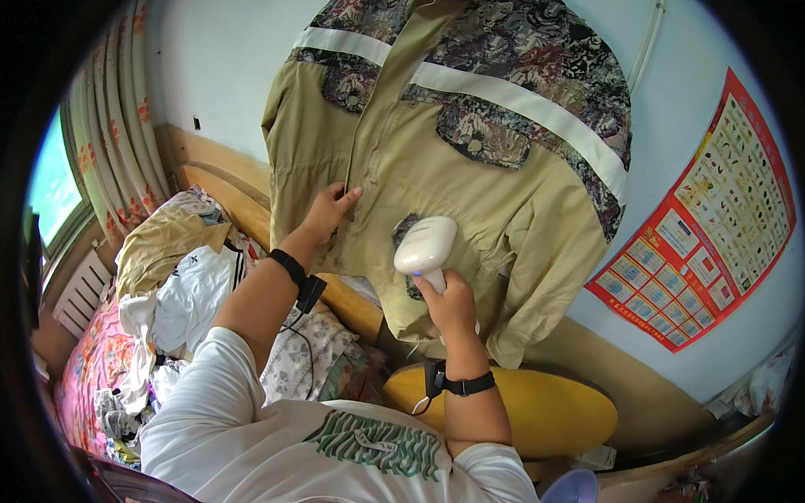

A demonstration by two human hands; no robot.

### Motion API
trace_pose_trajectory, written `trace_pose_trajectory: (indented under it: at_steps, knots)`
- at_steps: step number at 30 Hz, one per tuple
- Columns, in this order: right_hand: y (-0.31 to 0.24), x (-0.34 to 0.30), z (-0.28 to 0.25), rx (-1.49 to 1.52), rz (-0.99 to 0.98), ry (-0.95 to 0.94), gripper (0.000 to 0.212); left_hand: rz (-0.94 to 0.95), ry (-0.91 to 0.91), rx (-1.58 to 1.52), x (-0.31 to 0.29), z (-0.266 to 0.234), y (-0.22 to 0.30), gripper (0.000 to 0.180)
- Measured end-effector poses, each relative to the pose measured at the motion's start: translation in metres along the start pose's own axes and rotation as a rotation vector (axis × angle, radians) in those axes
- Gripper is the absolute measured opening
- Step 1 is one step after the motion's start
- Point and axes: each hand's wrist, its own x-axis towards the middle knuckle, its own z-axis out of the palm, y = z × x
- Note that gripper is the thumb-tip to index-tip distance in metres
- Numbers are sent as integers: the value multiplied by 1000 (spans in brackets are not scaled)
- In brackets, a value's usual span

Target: The person uses a handheld steamer on a jacket hanging on a wall, moving the device across the fabric while holding the bottom of the garment with one hand.

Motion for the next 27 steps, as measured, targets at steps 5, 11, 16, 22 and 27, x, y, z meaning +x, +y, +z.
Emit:
trace_pose_trajectory:
  at_steps: [5, 11, 16, 22, 27]
  knots:
    - [1, -3, 8, 14, 41, -35, 40, 44, 49, 36, -4, 3, -37, 23]
    - [1, -1, 22, 66, -114, 16, 32, 92, 197, -22, -5, 13, -35, 21]
    - [-12, 12, 35, 66, -79, -66, 40, 129, 180, -171, 5, 3, -55, 23]
    - [-6, 24, 51, 58, -112, -4, 32, 207, 220, 274, -6, -18, -87, 24]
    - [-17, 25, 46, 54, 8, -38, 44, -60, 108, 153, -21, -21, -71, 23]
